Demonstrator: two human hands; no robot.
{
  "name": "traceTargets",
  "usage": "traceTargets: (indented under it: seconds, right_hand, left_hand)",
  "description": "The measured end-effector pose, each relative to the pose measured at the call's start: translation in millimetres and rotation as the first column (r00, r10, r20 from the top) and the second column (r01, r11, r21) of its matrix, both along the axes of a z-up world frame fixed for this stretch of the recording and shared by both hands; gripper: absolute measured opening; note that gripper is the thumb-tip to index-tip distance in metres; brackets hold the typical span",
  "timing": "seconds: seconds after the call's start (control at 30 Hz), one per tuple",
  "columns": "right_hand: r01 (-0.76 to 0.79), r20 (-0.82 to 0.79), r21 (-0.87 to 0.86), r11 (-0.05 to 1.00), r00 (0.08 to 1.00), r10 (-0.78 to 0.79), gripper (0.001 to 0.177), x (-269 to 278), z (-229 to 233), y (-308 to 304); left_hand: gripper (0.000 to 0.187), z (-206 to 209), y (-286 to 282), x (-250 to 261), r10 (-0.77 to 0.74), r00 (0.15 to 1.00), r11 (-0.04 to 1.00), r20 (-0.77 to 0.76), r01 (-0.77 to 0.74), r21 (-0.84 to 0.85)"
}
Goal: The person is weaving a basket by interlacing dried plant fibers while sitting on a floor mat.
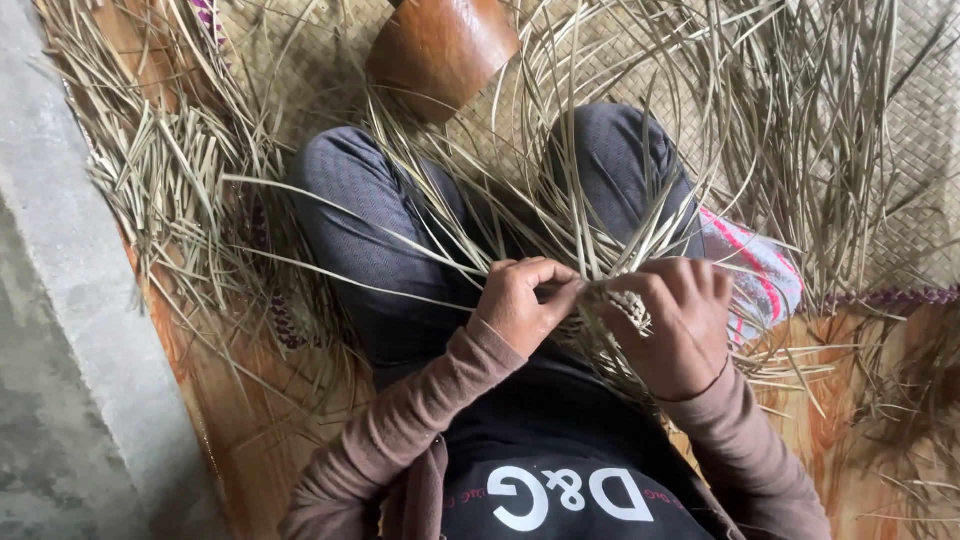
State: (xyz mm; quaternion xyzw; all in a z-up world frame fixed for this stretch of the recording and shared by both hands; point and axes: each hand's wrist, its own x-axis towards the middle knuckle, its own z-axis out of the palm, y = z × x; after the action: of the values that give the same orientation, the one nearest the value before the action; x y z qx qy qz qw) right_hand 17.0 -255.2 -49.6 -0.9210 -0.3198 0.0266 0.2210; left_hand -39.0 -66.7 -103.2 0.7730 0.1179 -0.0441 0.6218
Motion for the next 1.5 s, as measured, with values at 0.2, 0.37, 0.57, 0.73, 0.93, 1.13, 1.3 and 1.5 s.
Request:
traceTargets:
  seconds: [0.2, 0.37, 0.57, 0.73, 0.93, 1.13, 1.3, 1.5]
  right_hand:
    - [0.006, -0.117, 0.101, 0.995, 0.993, 0.006, 0.019, -4.0, -20.3, -15.2]
    - [0.02, -0.131, 0.209, 0.978, 0.991, 0.007, 0.017, -3.6, -24.1, -16.3]
    - [-0.103, -0.066, 0.307, 0.946, 0.989, 0.129, 0.02, 2.0, -17.7, -6.6]
    - [-0.235, 0.046, 0.268, 0.934, 0.972, 0.231, 0.011, 24.0, -38.0, -4.9]
    - [-0.284, -0.047, 0.299, 0.911, 0.949, 0.311, 0.017, 42.6, -47.5, 8.4]
    - [-0.37, 0.074, 0.441, 0.818, 0.923, 0.377, 0.02, 21.0, -50.7, -12.9]
    - [-0.5, 0.286, 0.339, 0.797, 0.862, 0.419, 0.022, 13.1, -24.2, -7.8]
    - [-0.55, 0.397, 0.228, 0.803, 0.806, 0.439, 0.024, 12.6, -16.3, -4.2]
  left_hand:
    - [0.007, 4.7, -1.0, -4.7, 0.036, 0.998, 0.968, -0.059, -0.05, -0.245]
    - [0.009, -0.1, -7.6, -13.8, 0.064, 0.992, 0.934, -0.111, -0.098, -0.343]
    - [0.007, -4.0, -12.4, -16.8, 0.101, 0.995, 0.977, 0.01, -0.097, -0.189]
    - [0.005, 6.6, -11.5, -15.2, 0.113, 0.983, 0.992, 0.144, -0.12, 0.038]
    - [0.001, 0.7, -14.6, -17.7, 0.079, 0.958, 0.973, 0.277, -0.135, 0.188]
    - [0.007, -4.4, -13.7, -14.5, 0.122, 0.99, 0.976, 0.065, -0.108, -0.188]
    - [0.009, 4.1, -9.8, -13.3, 0.079, 0.991, 0.919, -0.109, -0.115, -0.377]
    - [0.013, 7.2, -8.8, -11.2, 0.07, 0.973, 0.9, -0.218, -0.156, -0.406]
